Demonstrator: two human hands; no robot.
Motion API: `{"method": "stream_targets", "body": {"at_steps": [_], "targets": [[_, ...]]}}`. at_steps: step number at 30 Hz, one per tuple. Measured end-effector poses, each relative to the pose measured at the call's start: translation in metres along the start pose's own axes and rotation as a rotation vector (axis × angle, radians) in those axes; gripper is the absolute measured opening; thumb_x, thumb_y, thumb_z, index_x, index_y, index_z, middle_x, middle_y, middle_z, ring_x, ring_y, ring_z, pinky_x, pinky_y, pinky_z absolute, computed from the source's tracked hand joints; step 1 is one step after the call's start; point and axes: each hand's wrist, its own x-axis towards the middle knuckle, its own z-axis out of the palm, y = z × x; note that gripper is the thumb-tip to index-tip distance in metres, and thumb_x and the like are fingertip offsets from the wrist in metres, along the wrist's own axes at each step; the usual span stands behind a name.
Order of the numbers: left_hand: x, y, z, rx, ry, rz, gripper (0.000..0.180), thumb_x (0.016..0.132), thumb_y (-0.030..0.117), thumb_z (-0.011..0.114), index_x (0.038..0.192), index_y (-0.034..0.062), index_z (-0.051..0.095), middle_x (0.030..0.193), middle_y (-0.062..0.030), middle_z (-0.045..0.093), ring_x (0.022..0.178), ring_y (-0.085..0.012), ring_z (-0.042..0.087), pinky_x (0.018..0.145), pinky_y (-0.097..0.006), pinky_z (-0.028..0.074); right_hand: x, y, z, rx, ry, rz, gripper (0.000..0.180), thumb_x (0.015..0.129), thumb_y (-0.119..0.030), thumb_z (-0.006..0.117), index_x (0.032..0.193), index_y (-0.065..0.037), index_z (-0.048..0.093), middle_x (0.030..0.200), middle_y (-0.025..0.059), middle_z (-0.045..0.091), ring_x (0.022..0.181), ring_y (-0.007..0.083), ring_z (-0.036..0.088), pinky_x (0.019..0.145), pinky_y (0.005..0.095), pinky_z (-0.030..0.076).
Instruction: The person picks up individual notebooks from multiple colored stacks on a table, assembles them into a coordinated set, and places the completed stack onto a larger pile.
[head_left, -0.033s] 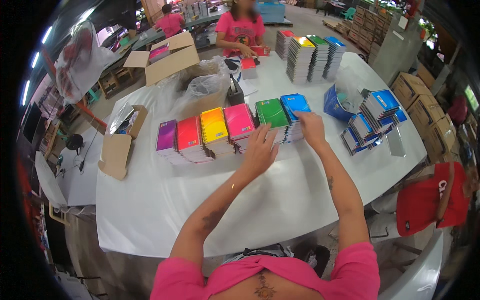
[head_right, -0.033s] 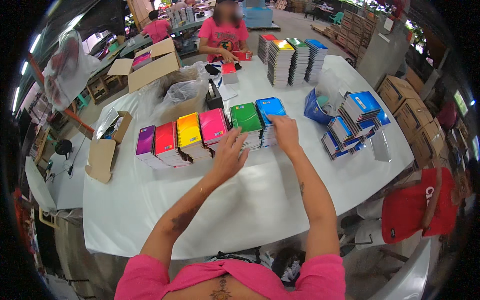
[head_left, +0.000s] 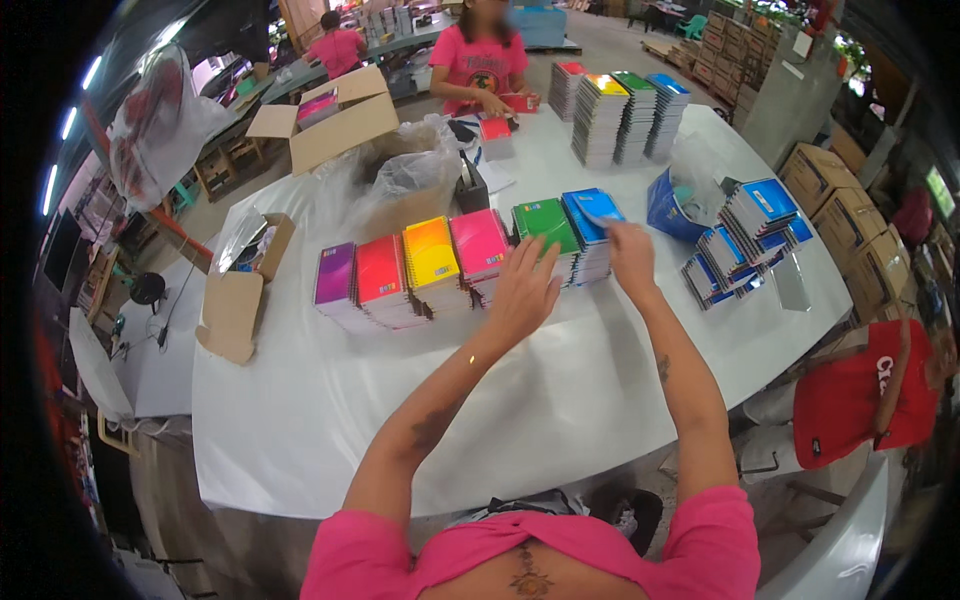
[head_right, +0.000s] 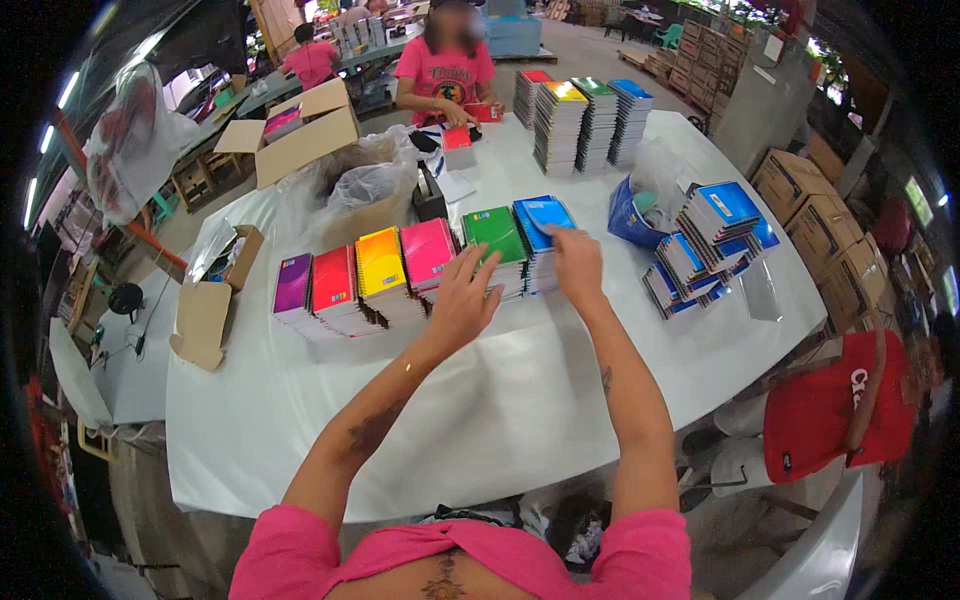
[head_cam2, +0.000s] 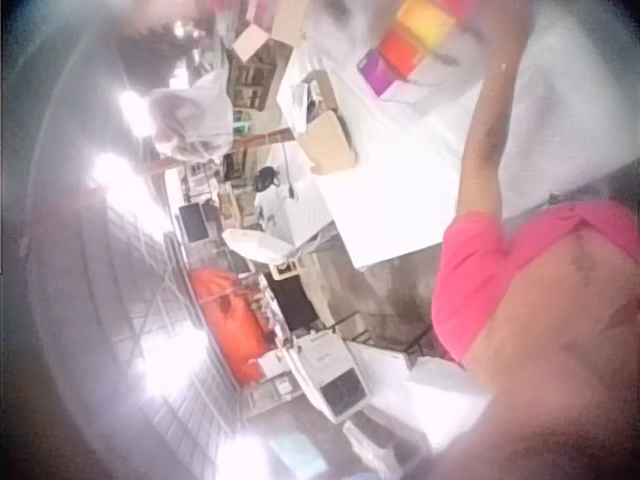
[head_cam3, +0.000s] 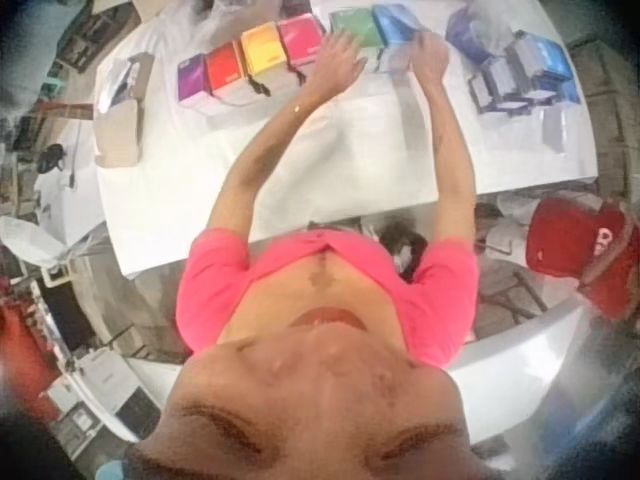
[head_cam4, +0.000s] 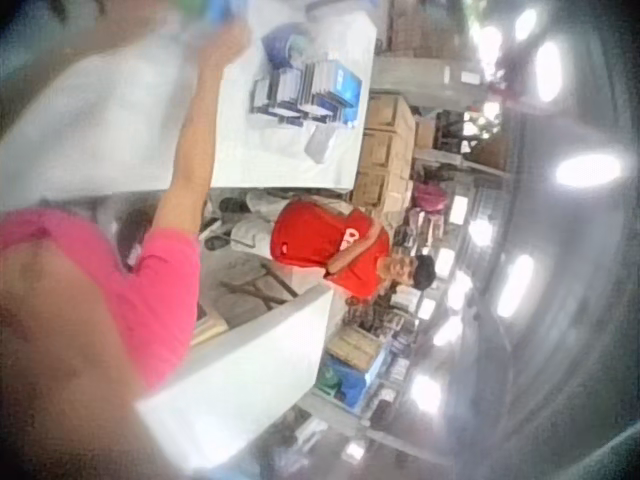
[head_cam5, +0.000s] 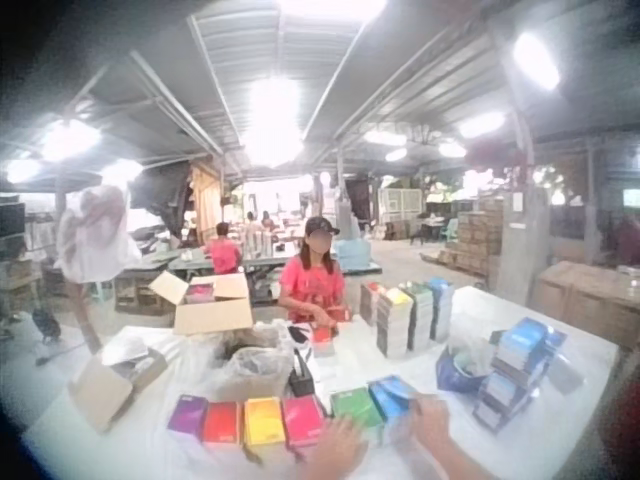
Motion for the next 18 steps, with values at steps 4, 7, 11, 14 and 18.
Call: {"method": "stream_targets", "body": {"at_steps": [4,7,11,14,18], "targets": [[0.009,-0.063,0.021,0.261,-0.099,0.092,0.041,0.088,0.014,0.061,0.127,0.0024,0.057,0.128,-0.0177,0.057,0.124,-0.0328,0.052,0.106,-0.047,0.039,-0.013,-0.073,-0.033,0.239,0.433,0.162,0.021,0.092,-0.005,0.060,0.112,-0.003,0.068,0.103,0.0141,0.068,0.093,0.0317,0.063,0.081,0.0418,0.048],[0.020,-0.062,0.022,0.245,-0.183,0.195,0.039,0.086,0.011,0.061,0.124,0.0034,0.059,0.121,-0.0146,0.063,0.118,-0.0296,0.057,0.105,-0.045,0.041,-0.105,-0.104,-0.047,0.138,0.243,0.139,0.022,0.087,-0.005,0.065,0.108,-0.003,0.070,0.103,0.0140,0.069,0.093,0.0311,0.063,0.083,0.0421,0.048],[0.030,-0.021,-0.027,0.140,-0.048,0.308,0.040,0.083,0.008,0.063,0.123,0.0038,0.061,0.109,-0.0107,0.067,0.103,-0.0269,0.063,0.095,-0.041,0.046,-0.266,-0.159,0.002,0.257,-0.415,0.027,0.019,0.077,-0.008,0.068,0.095,-0.006,0.070,0.102,0.0129,0.069,0.094,0.0329,0.063,0.086,0.0449,0.048],[-0.004,0.014,-0.082,0.131,-0.073,0.243,0.036,0.082,0.007,0.062,0.118,0.0030,0.062,0.097,-0.0103,0.068,0.082,-0.0267,0.067,0.075,-0.039,0.053,-0.263,-0.175,-0.011,0.364,-0.316,0.151,0.029,0.079,-0.008,0.066,0.107,-0.005,0.068,0.112,0.0178,0.065,0.104,0.0361,0.059,0.088,0.0447,0.048],[-0.093,0.033,-0.059,-0.012,-0.199,-0.057,0.029,0.086,0.014,0.062,0.113,0.0034,0.063,0.087,-0.0115,0.068,0.065,-0.0297,0.066,0.058,-0.042,0.052,-0.257,-0.153,0.002,0.354,-0.185,0.423,0.040,0.080,-0.006,0.065,0.120,-0.004,0.064,0.114,0.0213,0.062,0.104,0.0369,0.059,0.091,0.0440,0.047]]}}
